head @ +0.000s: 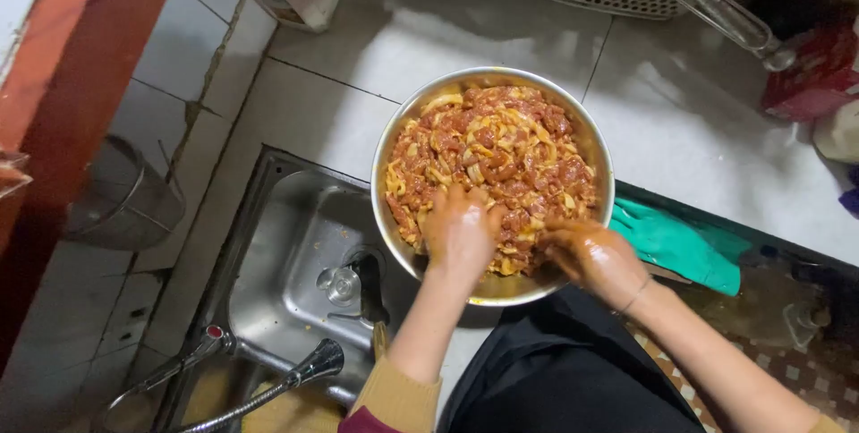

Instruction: Mixing sliced meat with onions and seasonings in a large metal bowl using hands to ensure even distribution.

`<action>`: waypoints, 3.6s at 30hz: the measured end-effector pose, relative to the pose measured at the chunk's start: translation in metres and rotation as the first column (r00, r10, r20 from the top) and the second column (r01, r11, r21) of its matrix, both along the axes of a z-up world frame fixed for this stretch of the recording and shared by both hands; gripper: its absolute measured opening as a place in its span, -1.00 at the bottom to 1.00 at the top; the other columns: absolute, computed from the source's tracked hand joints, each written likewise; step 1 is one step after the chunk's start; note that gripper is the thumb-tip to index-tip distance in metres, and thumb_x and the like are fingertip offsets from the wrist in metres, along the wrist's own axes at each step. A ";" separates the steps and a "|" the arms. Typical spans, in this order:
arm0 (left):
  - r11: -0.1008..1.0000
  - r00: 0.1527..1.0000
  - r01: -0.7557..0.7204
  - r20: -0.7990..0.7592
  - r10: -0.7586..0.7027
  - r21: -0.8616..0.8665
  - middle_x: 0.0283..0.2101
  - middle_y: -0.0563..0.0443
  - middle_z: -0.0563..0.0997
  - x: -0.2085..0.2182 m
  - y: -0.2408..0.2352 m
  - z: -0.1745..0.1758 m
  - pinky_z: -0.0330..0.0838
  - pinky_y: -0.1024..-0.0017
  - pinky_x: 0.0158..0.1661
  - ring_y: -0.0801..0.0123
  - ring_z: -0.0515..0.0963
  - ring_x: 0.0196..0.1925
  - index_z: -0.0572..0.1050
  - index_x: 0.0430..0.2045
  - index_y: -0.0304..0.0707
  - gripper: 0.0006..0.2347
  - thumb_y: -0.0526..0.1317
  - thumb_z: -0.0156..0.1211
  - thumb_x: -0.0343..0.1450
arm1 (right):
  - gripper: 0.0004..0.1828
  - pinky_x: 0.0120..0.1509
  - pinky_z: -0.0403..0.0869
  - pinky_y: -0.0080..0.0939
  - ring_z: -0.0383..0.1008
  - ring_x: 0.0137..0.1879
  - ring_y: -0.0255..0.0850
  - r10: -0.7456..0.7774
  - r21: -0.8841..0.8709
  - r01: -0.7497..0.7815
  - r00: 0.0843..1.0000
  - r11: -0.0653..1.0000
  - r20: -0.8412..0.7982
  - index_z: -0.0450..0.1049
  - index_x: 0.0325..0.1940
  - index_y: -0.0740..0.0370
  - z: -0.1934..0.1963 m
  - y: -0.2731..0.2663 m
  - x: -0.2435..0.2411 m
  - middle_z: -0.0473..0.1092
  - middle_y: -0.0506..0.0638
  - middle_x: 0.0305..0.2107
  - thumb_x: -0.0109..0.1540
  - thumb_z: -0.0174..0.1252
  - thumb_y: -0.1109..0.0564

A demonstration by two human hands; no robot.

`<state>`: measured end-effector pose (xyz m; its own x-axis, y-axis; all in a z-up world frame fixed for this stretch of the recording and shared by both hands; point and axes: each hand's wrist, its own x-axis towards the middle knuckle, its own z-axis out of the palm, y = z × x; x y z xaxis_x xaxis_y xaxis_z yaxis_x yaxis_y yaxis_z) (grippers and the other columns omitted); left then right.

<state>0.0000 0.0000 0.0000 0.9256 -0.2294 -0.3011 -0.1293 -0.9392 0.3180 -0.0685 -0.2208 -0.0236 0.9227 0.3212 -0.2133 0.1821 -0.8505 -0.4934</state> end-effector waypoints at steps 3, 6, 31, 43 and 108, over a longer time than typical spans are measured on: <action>0.989 0.976 0.146 0.169 -0.140 -0.022 -0.09 -0.38 0.53 -0.014 -0.025 -0.024 0.66 -0.07 -0.21 -0.20 0.58 0.01 0.57 -0.10 -0.33 -0.66 -0.14 0.47 0.35 | -0.81 0.07 0.64 0.00 0.60 0.14 0.04 0.055 -0.042 -0.054 0.998 0.998 0.015 0.65 -0.16 -0.09 -0.018 0.009 -0.010 0.62 -0.14 -0.07 0.26 0.20 -0.10; 0.963 0.954 0.247 0.202 -0.223 -0.107 0.01 -0.38 0.50 -0.037 -0.027 -0.057 0.61 -0.04 -0.15 -0.26 0.51 0.07 0.62 -0.13 -0.21 -0.69 -0.24 0.49 0.26 | -0.79 0.03 0.65 0.02 0.62 0.07 0.07 0.008 0.008 -0.008 1.000 1.000 -0.003 0.64 -0.12 -0.08 -0.015 0.005 -0.008 0.64 -0.10 -0.11 0.25 0.21 -0.11; 0.874 0.955 0.294 0.159 -0.251 -0.387 0.05 -0.28 0.54 -0.052 -0.007 -0.039 0.58 0.15 0.00 -0.15 0.56 0.13 0.64 -0.20 -0.27 -0.86 -0.36 0.27 0.40 | -0.67 0.00 0.62 0.09 0.63 -0.04 0.16 0.109 0.079 -0.106 0.993 0.991 -0.043 0.56 0.03 -0.01 -0.017 0.027 -0.028 0.58 0.04 -0.15 0.19 0.16 0.13; 0.928 0.987 0.149 0.115 -0.116 -0.342 -0.42 -0.21 0.59 -0.083 0.025 -0.115 0.59 0.02 -0.27 -0.17 0.67 -0.29 0.56 -0.41 -0.28 -0.93 -0.41 0.14 0.37 | -0.47 0.14 0.56 0.17 0.56 0.15 0.28 -0.155 0.220 0.153 0.988 0.964 -0.008 0.61 0.12 0.11 0.009 -0.024 0.006 0.56 0.07 0.11 0.15 0.04 0.44; 0.813 0.729 -0.249 0.451 0.515 -0.527 -0.33 -0.13 0.58 0.005 0.148 -0.100 0.53 0.22 -0.06 -0.01 0.58 -0.26 0.72 -0.26 -0.13 -0.83 -0.37 0.34 0.32 | -0.70 0.17 0.58 0.03 0.67 -0.02 0.09 -0.181 0.231 0.180 0.983 0.956 -0.014 0.69 0.07 0.04 0.015 0.060 0.070 0.65 0.10 -0.19 0.30 0.20 0.23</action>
